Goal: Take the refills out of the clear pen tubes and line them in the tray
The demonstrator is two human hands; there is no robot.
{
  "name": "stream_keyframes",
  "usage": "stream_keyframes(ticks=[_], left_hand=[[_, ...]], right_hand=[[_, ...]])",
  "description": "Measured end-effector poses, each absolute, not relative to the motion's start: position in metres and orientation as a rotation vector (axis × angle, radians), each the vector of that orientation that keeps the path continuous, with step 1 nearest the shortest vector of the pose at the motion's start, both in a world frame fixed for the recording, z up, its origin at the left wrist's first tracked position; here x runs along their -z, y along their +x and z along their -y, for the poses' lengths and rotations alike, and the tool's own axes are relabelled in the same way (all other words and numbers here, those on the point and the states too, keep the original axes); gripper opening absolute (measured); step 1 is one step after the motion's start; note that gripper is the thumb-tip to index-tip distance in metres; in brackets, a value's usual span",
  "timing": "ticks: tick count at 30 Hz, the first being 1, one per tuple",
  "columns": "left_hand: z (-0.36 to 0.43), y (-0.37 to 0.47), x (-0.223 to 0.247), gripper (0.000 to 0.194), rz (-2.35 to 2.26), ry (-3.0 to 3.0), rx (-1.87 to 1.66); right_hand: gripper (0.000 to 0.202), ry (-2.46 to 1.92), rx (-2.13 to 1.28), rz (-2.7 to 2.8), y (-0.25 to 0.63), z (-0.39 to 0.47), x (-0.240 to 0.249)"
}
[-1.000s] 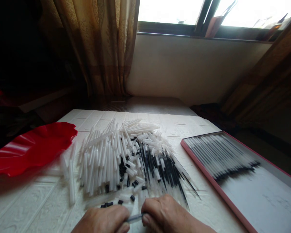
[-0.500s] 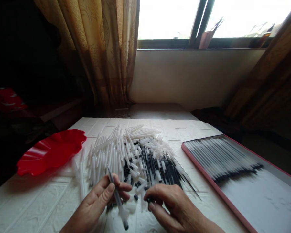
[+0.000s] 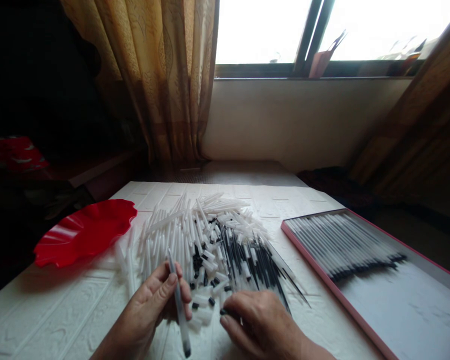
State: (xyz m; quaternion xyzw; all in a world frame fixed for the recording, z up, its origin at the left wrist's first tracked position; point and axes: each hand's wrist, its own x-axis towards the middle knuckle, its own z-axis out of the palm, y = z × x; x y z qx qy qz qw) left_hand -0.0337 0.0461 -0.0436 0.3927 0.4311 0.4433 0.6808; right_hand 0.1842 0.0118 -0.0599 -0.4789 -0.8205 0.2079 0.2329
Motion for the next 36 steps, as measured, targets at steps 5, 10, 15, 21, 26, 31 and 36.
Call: stream_keyframes(ticks=[5,10,15,21,26,31,36], left_hand=[[-0.051,-0.038,0.062,0.047,-0.985,0.949,-0.967],[-0.053,-0.037,0.068,0.044,-1.047,0.961,-1.005],[-0.051,-0.034,0.055,0.037,-1.045,0.989,-0.949],[-0.056,-0.035,0.059,0.045,-1.015,1.052,-0.975],[-0.057,-0.034,0.07,0.058,-0.951,1.186,-0.956],[-0.053,-0.035,0.067,0.058,-0.949,1.258,-0.927],[-0.05,-0.036,0.063,0.056,-0.982,1.352,-0.878]], right_hand=[[0.035,-1.525,-0.375,2.24,0.197,-0.015,0.059],[0.03,-1.533,-0.28,2.089,0.206,-0.02,0.059],[0.026,-1.433,-0.213,2.127,0.204,-0.023,0.056],[0.022,-1.446,-0.29,2.345,0.184,-0.012,0.044],[0.009,-1.489,-0.271,2.565,0.159,-0.012,0.039],[0.008,-1.607,-0.257,2.607,0.148,-0.017,0.041],[0.015,-1.566,-0.541,2.261,0.169,-0.013,0.039]])
